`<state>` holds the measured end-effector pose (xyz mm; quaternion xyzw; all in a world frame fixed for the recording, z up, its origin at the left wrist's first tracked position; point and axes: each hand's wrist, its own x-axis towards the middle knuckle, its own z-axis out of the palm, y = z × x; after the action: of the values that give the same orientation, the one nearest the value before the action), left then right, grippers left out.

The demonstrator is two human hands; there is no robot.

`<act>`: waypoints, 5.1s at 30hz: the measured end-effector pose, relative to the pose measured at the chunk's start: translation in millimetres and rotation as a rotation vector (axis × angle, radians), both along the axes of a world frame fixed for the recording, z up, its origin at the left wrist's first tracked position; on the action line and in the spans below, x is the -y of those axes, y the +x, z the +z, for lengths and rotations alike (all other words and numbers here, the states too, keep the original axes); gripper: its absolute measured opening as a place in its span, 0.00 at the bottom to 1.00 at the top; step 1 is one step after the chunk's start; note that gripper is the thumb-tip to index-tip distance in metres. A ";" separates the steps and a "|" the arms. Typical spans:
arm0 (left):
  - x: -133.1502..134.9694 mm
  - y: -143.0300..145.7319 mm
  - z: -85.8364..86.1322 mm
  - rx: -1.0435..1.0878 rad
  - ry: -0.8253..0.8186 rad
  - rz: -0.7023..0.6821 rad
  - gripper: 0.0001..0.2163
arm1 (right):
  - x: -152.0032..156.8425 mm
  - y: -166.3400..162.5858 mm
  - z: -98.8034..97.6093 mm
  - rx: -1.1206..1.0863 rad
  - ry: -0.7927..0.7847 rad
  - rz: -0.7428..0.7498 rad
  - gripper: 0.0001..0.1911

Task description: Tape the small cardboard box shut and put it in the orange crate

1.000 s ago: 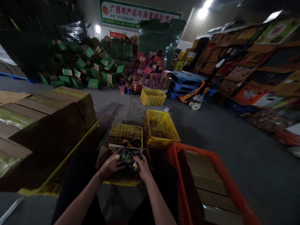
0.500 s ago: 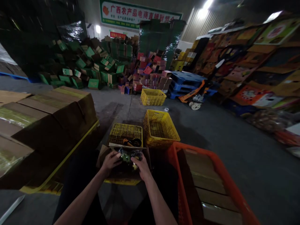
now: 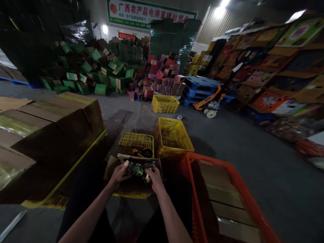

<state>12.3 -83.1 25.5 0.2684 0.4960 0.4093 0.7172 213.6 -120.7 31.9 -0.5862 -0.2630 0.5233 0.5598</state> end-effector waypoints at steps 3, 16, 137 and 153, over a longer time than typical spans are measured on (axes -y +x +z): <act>0.3 1.9 2.4 -0.039 0.013 0.001 0.23 | 1.1 -0.9 1.5 -0.023 -0.012 0.016 0.22; 1.0 -2.2 -2.0 0.039 0.067 0.006 0.24 | 2.2 -2.9 6.2 -0.229 -0.083 0.046 0.24; 4.5 7.4 -5.9 -0.045 0.248 -0.238 0.30 | 4.9 -10.1 19.6 -0.157 0.009 0.075 0.24; -28.2 -21.0 -22.2 -0.557 0.527 -0.346 0.18 | -2.7 34.1 26.8 0.672 0.111 0.043 0.21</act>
<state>-8.7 -54.9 3.3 0.6223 0.4971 0.3075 0.5206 247.6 -118.0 58.7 -0.6888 -0.4731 0.2976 0.4617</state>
